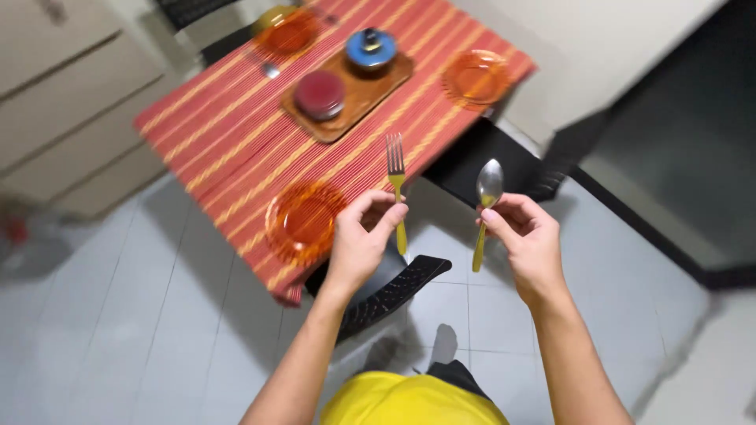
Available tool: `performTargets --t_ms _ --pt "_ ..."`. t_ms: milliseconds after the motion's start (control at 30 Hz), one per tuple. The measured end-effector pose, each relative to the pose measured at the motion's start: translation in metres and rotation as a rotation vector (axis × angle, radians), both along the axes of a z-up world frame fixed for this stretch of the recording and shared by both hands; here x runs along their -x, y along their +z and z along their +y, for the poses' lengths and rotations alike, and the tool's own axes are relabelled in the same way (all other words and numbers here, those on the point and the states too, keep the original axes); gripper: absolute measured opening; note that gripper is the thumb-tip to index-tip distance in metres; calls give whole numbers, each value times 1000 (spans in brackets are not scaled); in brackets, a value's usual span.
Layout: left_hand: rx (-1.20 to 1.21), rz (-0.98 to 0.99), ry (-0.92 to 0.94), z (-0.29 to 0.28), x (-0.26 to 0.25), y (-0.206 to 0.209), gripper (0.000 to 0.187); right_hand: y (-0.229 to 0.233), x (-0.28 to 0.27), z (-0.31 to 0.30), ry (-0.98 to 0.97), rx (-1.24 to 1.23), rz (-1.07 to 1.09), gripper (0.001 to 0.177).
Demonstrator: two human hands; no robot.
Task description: Placing a wooden tray with bowls, amber plates, and silverware onto a dining table to set it for a meal.
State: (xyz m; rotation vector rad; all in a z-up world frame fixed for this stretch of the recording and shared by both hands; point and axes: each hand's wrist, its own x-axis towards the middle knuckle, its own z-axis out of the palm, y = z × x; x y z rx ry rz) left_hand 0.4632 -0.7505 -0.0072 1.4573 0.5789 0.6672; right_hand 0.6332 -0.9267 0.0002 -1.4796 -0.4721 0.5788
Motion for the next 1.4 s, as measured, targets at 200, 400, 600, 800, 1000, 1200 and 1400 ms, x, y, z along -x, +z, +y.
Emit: performTargets --t_ms 200,400,600,800,1000,1200,1400 --pt "-32 -23 345 -14 20 -6 17 -13 -40 38 255 10 62 20" --pt "26 38 548 -21 46 -36 16 -25 -50 83 482 31 79 19" --pt "31 45 723 9 70 -67 15 -51 -41 138 591 74 101 18" --pt "54 152 793 64 110 -133 16 -93 -35 198 646 155 95 15" --pt "25 271 803 104 132 -170 17 -157 -43 252 627 248 65 16" --pt "138 417 859 128 151 -253 16 -243 -60 296 602 316 72 18" --pt "281 501 937 140 160 -309 17 -293 -66 330 656 499 34 22"
